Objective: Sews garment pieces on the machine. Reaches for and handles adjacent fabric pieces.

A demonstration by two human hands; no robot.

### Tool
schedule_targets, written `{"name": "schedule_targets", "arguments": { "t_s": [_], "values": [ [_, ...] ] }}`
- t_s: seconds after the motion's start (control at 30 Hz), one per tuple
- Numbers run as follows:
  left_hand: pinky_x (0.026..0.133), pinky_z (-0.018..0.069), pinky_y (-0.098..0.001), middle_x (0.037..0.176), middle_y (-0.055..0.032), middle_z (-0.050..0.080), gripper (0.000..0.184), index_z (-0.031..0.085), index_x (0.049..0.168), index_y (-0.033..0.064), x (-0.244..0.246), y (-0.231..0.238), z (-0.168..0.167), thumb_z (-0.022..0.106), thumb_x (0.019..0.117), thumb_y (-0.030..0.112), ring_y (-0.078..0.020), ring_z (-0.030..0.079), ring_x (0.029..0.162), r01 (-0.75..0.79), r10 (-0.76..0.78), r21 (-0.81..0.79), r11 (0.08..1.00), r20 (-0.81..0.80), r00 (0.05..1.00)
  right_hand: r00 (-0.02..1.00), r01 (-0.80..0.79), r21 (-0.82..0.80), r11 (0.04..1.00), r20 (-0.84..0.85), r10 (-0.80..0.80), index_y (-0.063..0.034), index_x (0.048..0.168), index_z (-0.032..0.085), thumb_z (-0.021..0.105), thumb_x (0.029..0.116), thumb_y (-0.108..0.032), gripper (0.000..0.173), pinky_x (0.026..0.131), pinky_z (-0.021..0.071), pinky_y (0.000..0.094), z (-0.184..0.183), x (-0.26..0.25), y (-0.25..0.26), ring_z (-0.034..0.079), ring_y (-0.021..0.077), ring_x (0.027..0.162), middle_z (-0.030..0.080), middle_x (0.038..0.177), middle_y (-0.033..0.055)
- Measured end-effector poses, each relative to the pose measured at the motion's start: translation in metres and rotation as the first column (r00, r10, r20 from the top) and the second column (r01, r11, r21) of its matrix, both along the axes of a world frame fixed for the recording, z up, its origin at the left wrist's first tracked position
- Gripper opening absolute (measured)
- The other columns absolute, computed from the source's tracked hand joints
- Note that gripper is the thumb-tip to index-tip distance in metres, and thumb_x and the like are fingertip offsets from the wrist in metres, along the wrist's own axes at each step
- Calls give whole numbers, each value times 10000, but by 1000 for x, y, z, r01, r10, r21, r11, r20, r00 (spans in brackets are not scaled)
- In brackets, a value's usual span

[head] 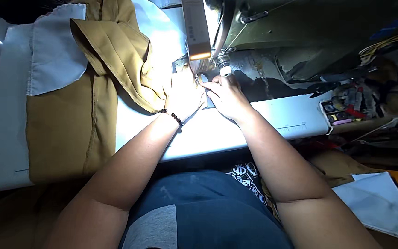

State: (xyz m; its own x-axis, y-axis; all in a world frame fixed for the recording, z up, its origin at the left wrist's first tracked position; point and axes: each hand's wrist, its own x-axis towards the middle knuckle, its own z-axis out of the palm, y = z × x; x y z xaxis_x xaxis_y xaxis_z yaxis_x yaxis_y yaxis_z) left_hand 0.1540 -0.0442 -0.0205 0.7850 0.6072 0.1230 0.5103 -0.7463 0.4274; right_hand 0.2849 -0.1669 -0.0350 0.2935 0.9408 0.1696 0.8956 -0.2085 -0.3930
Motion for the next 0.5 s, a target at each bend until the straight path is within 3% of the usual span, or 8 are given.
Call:
{"name": "schedule_targets", "arguments": {
  "t_s": [0.1, 0.17, 0.23, 0.37, 0.5],
  "values": [
    [1152, 324, -550, 1549, -137, 483, 637, 473, 1502, 78, 1, 0, -4, 525, 981, 439, -313, 438, 1438, -19, 19, 8, 1000, -3, 1000, 996, 41, -40, 998, 75, -38, -326, 1402, 634, 475, 1071, -298, 368, 1015, 399, 571, 2, -6, -1, 532, 331, 1257, 600, 1300, 115],
    [1148, 340, -543, 1545, -171, 477, 645, 463, 1505, 46, 0, 0, -2, 532, 982, 417, -343, 440, 1430, -17, 17, 15, 1000, -7, 1000, 993, 61, -55, 997, 102, -55, -353, 1408, 628, 472, 1073, -313, 371, 1018, 388, 568, 4, -7, 0, 536, 324, 1263, 598, 1325, 104],
    [1159, 293, -580, 1554, -192, 452, 641, 436, 1518, 48, 0, -3, 2, 509, 1007, 427, -361, 407, 1449, -30, 31, 8, 1000, -58, 998, 992, 83, -79, 993, 106, -74, -374, 1409, 622, 466, 1075, -322, 372, 1034, 377, 568, 6, -8, 0, 531, 312, 1276, 595, 1344, 87],
    [1149, 309, -592, 1495, -175, 513, 647, 452, 1507, 82, 1, 0, -6, 520, 985, 460, -339, 447, 1422, -48, 48, 30, 998, -16, 999, 987, 108, -100, 989, 128, -95, -392, 1397, 621, 469, 1072, -304, 369, 1041, 374, 566, 7, -10, 1, 535, 306, 1276, 599, 1335, 82],
    [1154, 271, -616, 1559, -168, 455, 643, 429, 1535, 91, 2, -1, -8, 479, 1013, 464, -343, 405, 1458, -39, 42, 57, 998, -41, 998, 983, 131, -108, 985, 147, -114, -402, 1407, 611, 461, 1071, -290, 384, 1042, 365, 573, 8, -11, 2, 534, 308, 1272, 596, 1331, 89]
  ]
}}
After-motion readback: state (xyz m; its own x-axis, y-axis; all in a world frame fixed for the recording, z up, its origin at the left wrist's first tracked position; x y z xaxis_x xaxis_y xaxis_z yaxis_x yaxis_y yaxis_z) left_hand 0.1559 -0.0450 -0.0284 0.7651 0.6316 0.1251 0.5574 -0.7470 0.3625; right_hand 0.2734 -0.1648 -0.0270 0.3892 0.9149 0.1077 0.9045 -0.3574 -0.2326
